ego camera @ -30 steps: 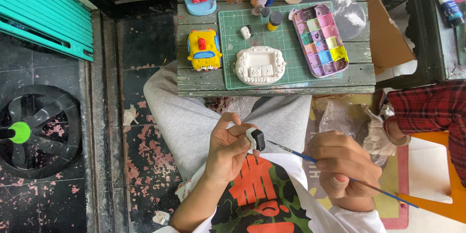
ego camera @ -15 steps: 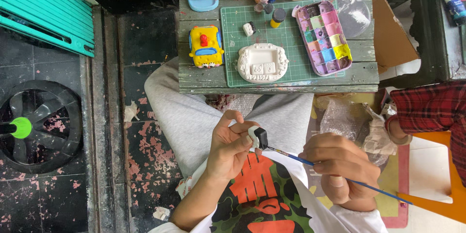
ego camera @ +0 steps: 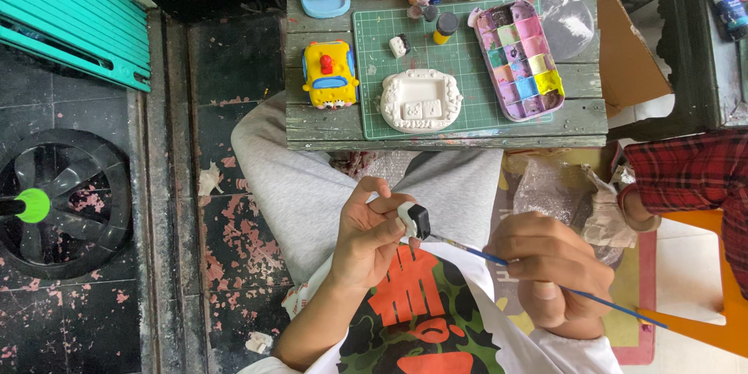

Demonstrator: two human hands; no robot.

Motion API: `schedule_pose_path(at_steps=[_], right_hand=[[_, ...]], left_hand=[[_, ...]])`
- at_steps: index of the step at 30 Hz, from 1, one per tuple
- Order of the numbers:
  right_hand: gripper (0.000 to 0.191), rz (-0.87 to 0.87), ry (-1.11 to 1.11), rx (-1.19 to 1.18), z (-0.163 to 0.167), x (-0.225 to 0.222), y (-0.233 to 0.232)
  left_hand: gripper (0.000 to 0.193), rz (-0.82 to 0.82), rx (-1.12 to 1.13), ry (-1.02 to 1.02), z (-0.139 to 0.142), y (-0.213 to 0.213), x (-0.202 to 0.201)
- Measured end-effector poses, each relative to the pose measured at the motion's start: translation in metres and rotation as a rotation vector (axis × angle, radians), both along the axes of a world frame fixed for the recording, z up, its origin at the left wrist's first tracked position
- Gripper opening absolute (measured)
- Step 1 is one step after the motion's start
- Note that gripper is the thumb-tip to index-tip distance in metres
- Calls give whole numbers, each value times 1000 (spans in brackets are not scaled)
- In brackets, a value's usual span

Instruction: The person sits on the floor and paints a small white plaster figurine black, holding the figurine in one hand while applying paint with a brush. They periodically dip the brush into a compartmented paint palette on the table and continue coating the figurine's surfaces.

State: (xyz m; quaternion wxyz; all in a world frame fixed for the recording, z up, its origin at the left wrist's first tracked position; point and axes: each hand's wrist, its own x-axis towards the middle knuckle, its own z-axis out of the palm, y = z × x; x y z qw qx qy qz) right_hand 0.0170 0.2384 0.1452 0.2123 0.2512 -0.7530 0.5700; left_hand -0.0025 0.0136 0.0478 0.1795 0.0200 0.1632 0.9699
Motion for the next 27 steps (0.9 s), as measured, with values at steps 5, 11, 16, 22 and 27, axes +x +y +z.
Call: schedule_pose_path(at_steps=[5,11,16,22,27], right_hand=[[39,36,-3,-15,-1,2,1],[40,18,-26,7,-1,2,0],[38,-32,-25,30,2,3,0],[40,-7,29,-43,0,1,-3],[42,-33,25,74,0,1,-2]], left_hand=[[39,2,-15,-8,0,0,-1],[38,3,-18,-9,0,1,0],[37,8,-18,-10,0,1,0],[38,16,-20,-10,-1,3,0],[40,1,-19,-36,-1,2,-1]])
